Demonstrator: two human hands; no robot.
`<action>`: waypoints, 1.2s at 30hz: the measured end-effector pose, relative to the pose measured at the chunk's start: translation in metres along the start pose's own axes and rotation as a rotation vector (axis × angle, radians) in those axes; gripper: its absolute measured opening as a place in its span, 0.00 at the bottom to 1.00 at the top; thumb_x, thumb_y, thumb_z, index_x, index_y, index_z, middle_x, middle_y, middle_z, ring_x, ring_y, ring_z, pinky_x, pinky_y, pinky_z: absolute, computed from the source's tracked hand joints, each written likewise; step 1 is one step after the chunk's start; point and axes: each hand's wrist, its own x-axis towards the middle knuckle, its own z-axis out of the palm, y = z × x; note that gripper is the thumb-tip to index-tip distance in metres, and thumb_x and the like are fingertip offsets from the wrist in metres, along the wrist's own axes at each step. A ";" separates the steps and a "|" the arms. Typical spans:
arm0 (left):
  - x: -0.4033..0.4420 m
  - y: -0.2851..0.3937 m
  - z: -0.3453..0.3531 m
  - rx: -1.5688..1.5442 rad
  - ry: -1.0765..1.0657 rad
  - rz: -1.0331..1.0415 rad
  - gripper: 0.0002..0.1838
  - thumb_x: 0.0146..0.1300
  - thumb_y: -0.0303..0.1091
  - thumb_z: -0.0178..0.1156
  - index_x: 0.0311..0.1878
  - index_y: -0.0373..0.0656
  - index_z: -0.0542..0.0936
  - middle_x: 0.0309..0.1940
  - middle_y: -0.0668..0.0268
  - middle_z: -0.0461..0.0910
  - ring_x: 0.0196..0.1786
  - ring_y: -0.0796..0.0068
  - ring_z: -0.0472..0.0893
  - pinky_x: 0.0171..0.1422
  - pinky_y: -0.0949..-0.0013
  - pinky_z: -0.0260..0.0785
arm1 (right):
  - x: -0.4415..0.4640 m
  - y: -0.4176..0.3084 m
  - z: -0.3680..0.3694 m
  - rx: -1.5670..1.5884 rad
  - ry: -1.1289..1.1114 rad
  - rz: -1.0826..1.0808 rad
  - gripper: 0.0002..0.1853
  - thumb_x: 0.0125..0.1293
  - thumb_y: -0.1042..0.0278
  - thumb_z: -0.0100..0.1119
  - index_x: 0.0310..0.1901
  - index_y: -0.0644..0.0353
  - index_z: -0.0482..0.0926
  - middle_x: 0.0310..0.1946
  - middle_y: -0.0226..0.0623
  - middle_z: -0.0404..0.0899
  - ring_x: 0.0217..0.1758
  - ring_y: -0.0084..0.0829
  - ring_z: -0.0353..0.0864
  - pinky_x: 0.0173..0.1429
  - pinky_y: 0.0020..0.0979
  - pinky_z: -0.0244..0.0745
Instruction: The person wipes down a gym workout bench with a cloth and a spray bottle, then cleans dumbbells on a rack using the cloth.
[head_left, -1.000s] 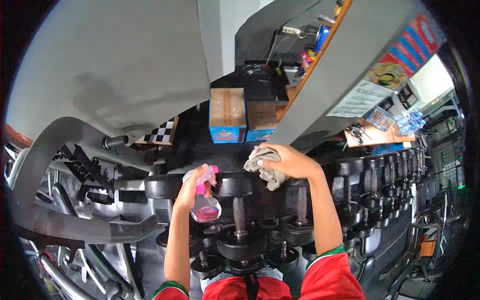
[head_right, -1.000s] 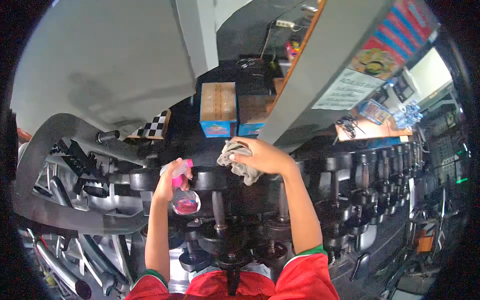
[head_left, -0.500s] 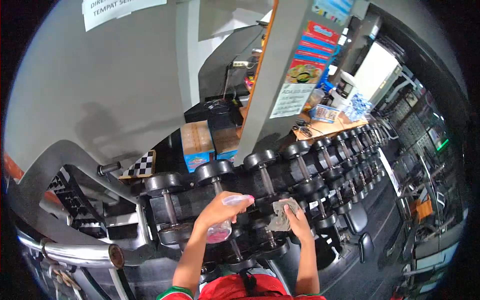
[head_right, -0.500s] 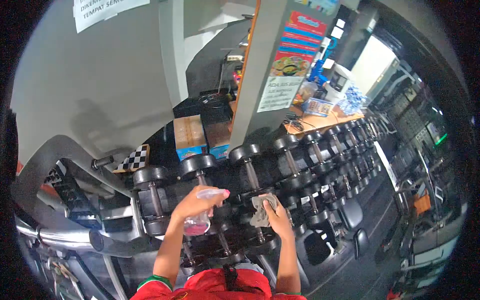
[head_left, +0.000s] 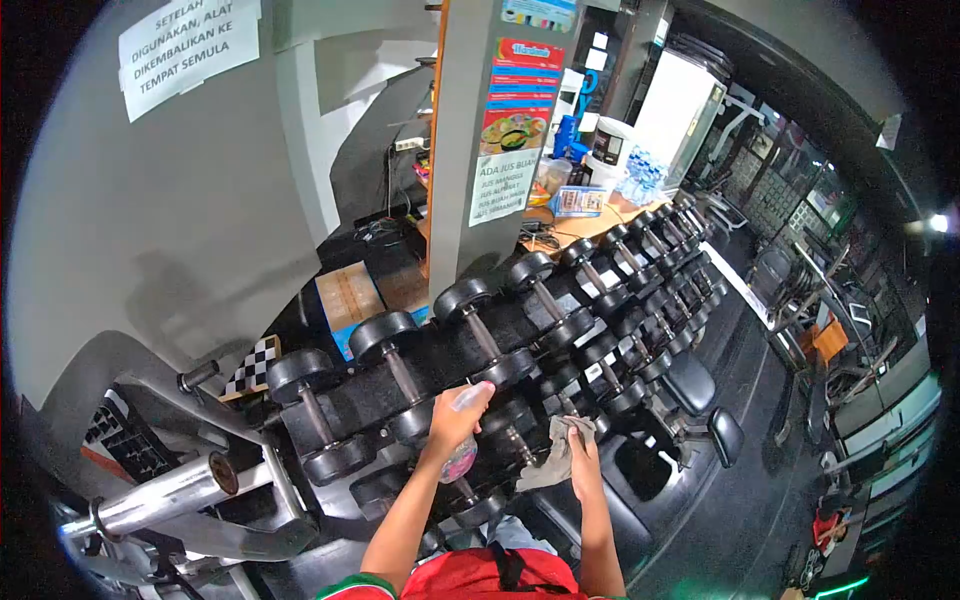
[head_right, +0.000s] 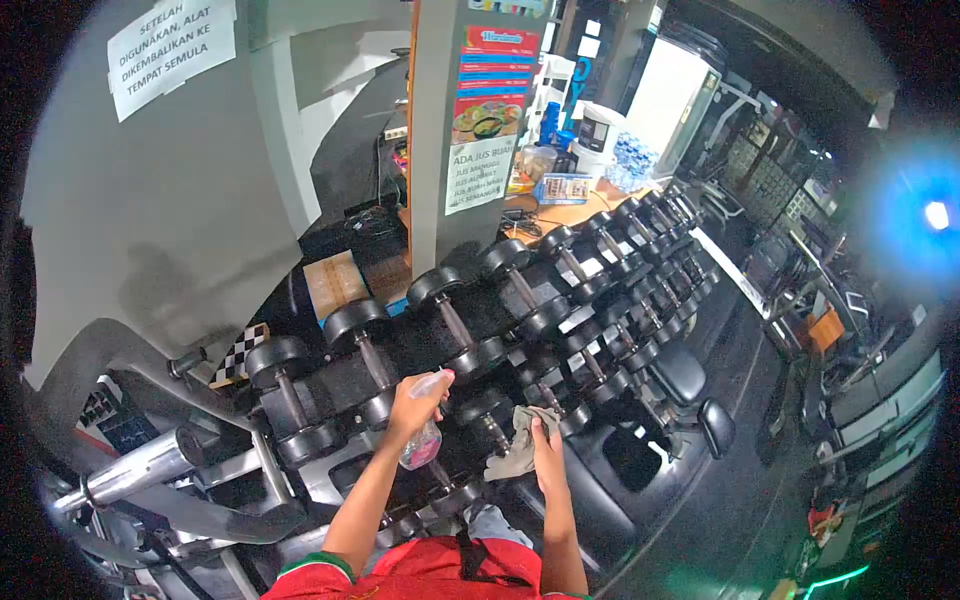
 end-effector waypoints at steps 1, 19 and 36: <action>0.002 -0.004 0.004 0.007 0.004 -0.002 0.23 0.63 0.50 0.61 0.27 0.34 0.79 0.19 0.68 0.76 0.17 0.81 0.75 0.22 0.74 0.67 | 0.001 -0.003 -0.001 0.007 -0.004 0.004 0.17 0.74 0.57 0.49 0.57 0.59 0.73 0.53 0.31 0.74 0.57 0.27 0.72 0.64 0.29 0.63; 0.046 -0.027 0.080 0.092 0.363 -0.075 0.17 0.60 0.42 0.63 0.28 0.34 0.81 0.16 0.68 0.74 0.16 0.81 0.73 0.18 0.73 0.68 | 0.138 0.019 -0.045 0.081 -0.367 0.167 0.26 0.60 0.77 0.61 0.61 0.59 0.67 0.56 0.31 0.73 0.59 0.25 0.71 0.64 0.28 0.64; 0.054 -0.044 0.069 0.003 0.395 -0.232 0.18 0.59 0.43 0.63 0.23 0.37 0.79 0.16 0.69 0.75 0.13 0.81 0.71 0.18 0.73 0.68 | 0.195 -0.016 0.015 -0.311 -0.455 -0.340 0.14 0.64 0.68 0.60 0.51 0.62 0.76 0.48 0.39 0.79 0.53 0.32 0.78 0.58 0.31 0.70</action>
